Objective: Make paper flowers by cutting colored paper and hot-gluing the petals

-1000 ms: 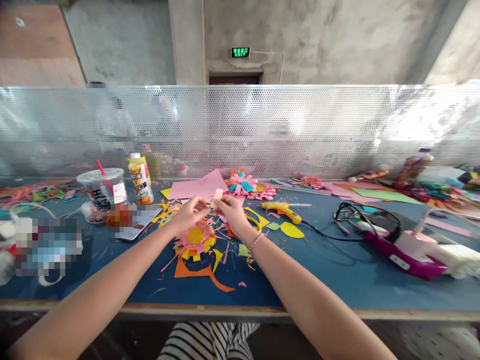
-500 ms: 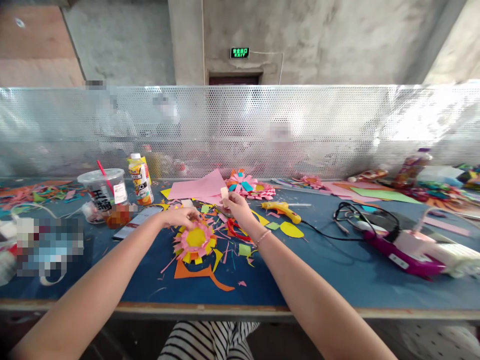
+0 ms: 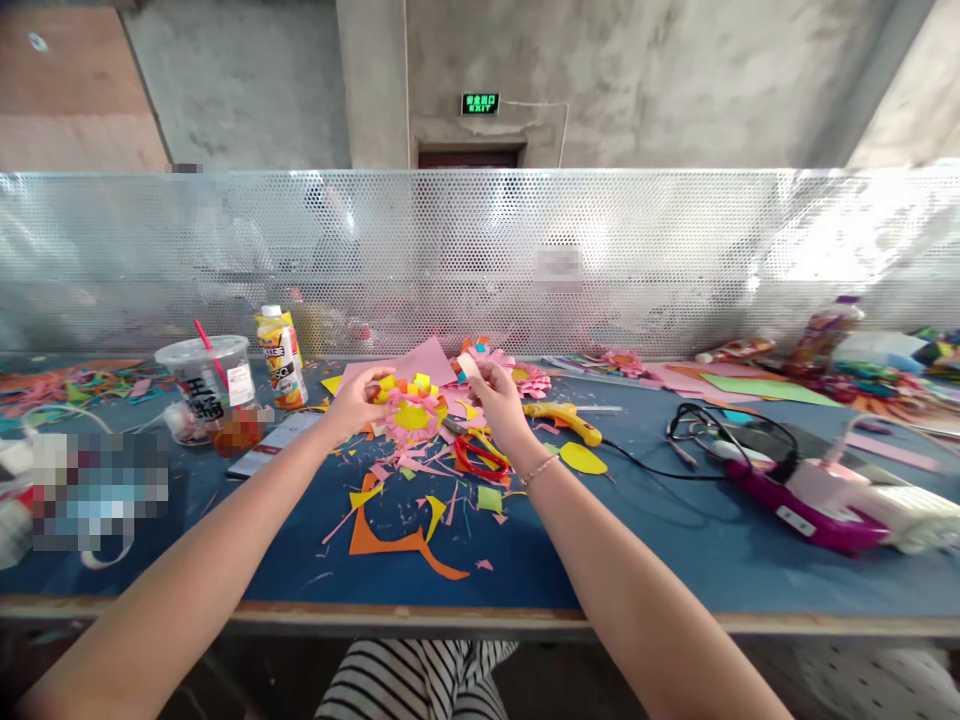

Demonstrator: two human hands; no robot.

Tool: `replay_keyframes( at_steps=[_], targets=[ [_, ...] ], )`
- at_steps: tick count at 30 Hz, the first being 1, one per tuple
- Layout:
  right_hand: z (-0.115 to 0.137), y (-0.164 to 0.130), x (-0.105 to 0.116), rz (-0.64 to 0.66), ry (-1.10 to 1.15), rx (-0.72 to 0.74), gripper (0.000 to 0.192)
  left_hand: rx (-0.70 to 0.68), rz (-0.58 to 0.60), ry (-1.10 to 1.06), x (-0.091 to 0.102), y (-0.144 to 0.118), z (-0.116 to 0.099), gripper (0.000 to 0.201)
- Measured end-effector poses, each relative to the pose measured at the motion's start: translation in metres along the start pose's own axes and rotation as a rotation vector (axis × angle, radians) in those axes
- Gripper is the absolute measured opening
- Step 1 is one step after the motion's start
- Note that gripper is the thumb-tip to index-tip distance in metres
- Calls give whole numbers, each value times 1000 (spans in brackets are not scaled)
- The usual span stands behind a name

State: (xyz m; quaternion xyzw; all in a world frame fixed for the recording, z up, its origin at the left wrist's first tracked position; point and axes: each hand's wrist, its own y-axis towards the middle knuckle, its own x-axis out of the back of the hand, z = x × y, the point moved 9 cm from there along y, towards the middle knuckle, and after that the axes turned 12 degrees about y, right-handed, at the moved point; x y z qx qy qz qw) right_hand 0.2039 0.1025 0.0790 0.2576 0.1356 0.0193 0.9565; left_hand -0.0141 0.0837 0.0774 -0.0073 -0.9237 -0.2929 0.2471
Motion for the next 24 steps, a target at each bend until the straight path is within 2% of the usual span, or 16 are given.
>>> replay_keyframes(
  at_steps=[5, 8, 11, 16, 20, 24],
  targets=[
    [2, 2, 5, -22, 1, 38, 21, 31, 11, -40, -6, -2, 6, 55],
    [4, 1, 1, -1, -21, 46, 20, -17, 64, 150, -16, -11, -2, 54],
    [5, -1, 1, -23, 70, 5, 21, -88, 128, 358, -29, -20, -17, 54],
    [7, -3, 0, -28, 128, -29, 23, -177, 124, 507, -36, -26, -35, 44],
    [13, -7, -10, 44, 60, 29, 21, -260, 76, 664, -33, -25, -36, 32],
    [33, -12, -17, 73, -64, 175, 16, -472, -21, 782, -30, -28, -46, 23]
  ],
)
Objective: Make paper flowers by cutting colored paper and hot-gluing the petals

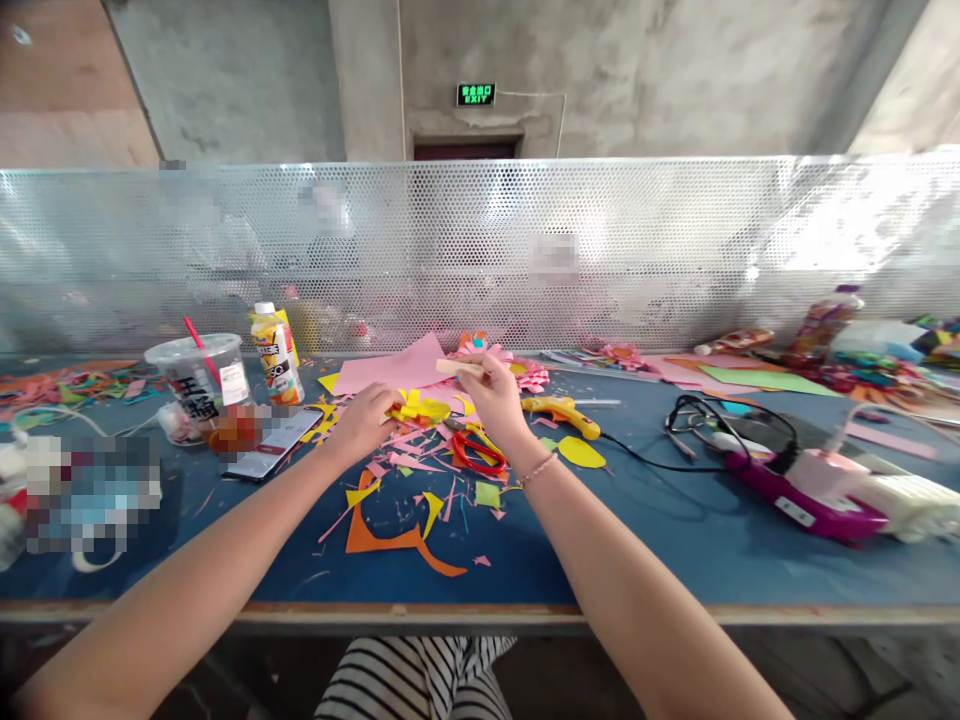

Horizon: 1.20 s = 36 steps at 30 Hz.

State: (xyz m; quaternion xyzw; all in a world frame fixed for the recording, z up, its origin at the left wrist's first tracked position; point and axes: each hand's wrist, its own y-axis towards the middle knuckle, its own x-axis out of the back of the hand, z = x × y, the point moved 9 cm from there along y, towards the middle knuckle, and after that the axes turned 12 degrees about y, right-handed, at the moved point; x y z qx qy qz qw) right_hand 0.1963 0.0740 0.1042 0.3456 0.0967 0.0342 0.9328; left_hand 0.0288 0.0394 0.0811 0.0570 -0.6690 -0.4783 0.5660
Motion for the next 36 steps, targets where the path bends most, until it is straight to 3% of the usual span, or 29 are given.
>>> replay_keyframes(
  at_steps=[5, 11, 22, 36],
  targets=[
    [30, -11, -25, 180, -441, 253, 16, -66, -97, 90, 11, -2, -4, 22],
    [22, -24, -48, 363, -504, 311, 25, -84, -76, 37, 7, -2, -5, 22],
    [-7, -13, -41, 353, -518, 45, 26, 105, -32, -225, -1, -2, 6, 47],
    [-29, -24, -49, 541, -228, -264, 15, 138, 30, -315, -4, 2, 5, 44]
  ],
)
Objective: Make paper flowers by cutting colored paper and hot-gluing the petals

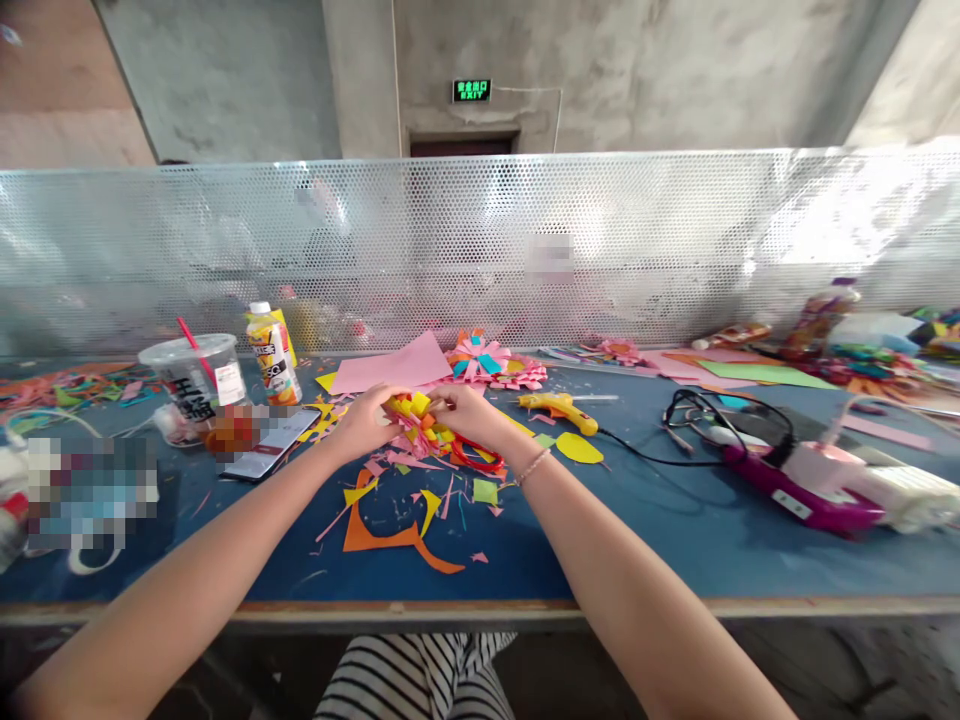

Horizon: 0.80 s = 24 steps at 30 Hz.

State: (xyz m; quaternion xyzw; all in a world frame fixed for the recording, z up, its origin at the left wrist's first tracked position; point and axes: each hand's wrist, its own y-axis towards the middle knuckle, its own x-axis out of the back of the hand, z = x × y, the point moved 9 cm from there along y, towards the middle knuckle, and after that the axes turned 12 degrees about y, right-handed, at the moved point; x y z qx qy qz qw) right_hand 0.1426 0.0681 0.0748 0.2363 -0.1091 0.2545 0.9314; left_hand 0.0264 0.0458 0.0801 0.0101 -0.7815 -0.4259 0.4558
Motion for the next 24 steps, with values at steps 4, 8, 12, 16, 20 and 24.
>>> replay_keyframes(
  at_steps=[4, 8, 12, 16, 20, 24],
  targets=[
    [-3, -4, -5, 89, 128, -93, 16, 34, 11, -46, -1, 1, 2, 46],
    [-21, -4, 3, 30, 231, -183, 15, 89, 6, -118, -3, 1, 7, 45],
    [-36, -3, 12, -73, 345, -214, 24, 162, 30, -165, -9, 0, 15, 47],
    [-31, -3, 5, -30, 340, -230, 29, 188, 25, -179, -11, 0, 18, 48],
    [-22, -3, 7, -63, 226, -183, 32, 167, 13, -166, -9, 1, 14, 49],
    [-13, -4, 8, -57, 173, -131, 35, 108, -22, -109, -1, 2, 2, 48]
  ],
)
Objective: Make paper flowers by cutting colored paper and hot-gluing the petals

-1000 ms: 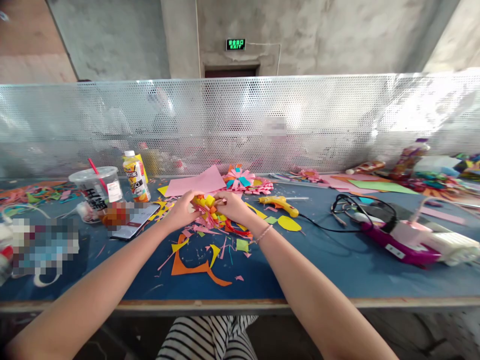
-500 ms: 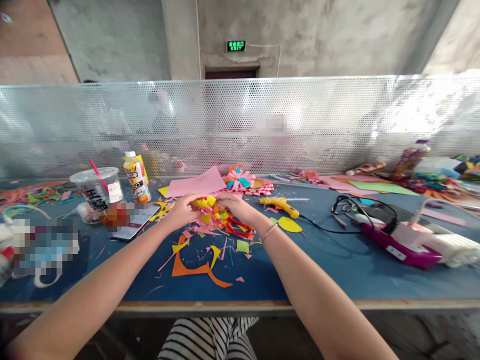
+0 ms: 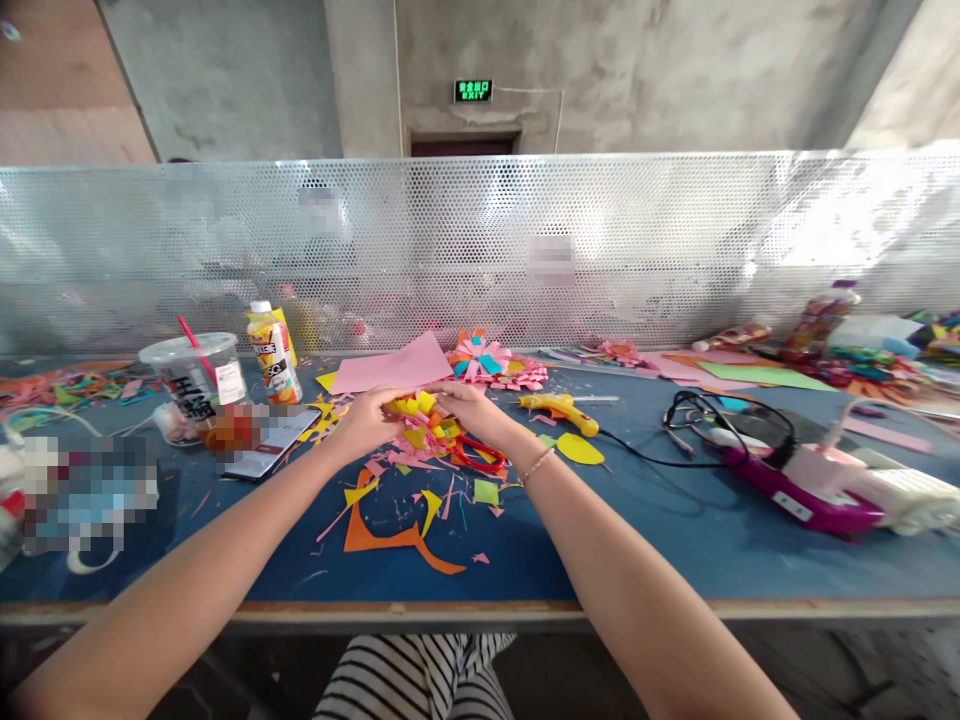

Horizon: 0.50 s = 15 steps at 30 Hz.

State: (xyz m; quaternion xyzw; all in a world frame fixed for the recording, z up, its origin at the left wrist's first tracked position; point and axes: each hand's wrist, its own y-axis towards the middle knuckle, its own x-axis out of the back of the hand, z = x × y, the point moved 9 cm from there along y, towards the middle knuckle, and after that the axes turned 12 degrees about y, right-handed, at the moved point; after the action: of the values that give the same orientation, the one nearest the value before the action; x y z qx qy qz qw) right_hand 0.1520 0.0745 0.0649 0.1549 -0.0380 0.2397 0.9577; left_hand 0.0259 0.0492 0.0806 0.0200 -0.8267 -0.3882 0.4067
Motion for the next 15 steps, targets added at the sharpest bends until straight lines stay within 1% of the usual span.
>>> replay_keyframes(
  at_steps=[4, 8, 12, 15],
  targets=[
    [11, -4, -3, 15, -70, 50, 36, -26, -19, 23, 4, 0, -8, 47],
    [18, -6, -5, 32, -102, 102, 33, -21, -51, 36, 7, 0, -9, 49],
    [24, -7, -6, 64, -135, 166, 28, -26, -42, 24, 5, 0, -8, 48],
    [23, -7, -8, 110, -115, 163, 29, -24, -46, 14, 5, -1, -6, 46]
  ],
)
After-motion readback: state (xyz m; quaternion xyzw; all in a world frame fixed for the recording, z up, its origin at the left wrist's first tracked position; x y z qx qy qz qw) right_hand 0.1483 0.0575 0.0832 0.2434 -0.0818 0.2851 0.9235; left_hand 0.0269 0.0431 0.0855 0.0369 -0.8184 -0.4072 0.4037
